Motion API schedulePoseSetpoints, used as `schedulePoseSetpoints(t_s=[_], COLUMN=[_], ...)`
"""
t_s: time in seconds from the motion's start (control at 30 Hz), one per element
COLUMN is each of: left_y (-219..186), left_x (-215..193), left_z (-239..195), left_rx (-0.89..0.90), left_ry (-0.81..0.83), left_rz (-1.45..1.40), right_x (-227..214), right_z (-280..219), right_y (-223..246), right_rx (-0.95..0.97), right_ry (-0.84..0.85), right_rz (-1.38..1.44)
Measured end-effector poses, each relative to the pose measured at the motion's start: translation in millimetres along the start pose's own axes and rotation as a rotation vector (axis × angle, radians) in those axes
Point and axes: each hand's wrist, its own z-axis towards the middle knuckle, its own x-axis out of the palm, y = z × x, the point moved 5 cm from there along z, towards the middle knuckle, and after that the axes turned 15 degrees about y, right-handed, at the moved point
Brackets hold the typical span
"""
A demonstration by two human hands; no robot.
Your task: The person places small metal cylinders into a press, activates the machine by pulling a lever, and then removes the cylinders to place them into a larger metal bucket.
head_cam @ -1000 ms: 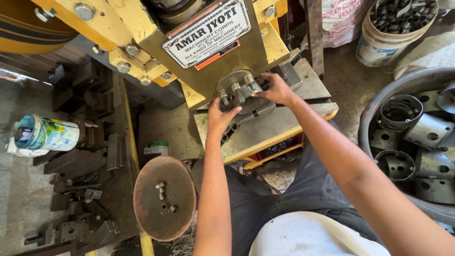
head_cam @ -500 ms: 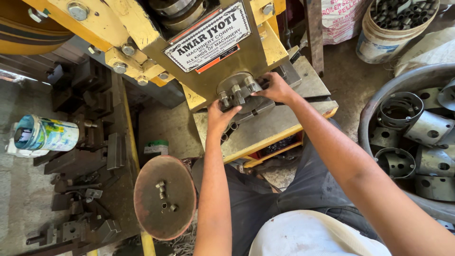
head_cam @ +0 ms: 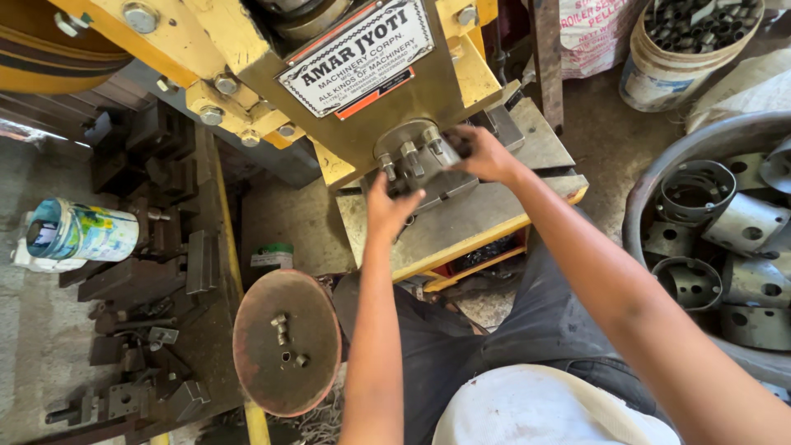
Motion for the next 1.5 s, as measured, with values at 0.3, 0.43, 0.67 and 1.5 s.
schedulePoseSetpoints(t_s=[0.3,0.43,0.67,1.5], left_y=[-22,2,9,-12], left_x=[40,63,160,239], left_z=[-88,-118,-134,-172], left_rx=[0.017,-0.098,-0.069,-0.157], left_ry=[0.229,0.422,0.618,0.753], left_rz=[-0.024,-0.248,-0.653,-0.517], right_x=[59,71,56,-132], right_z=[-129,-182,-282,-726], right_y=[105,123,80,-95], right_rx=[-0.025,-0.060,0.229,-0.252], right_ry=[-0.087,-0.177,-0.431,-1.715], right_rz=[-0.550,-0.621,-0.082,0.877])
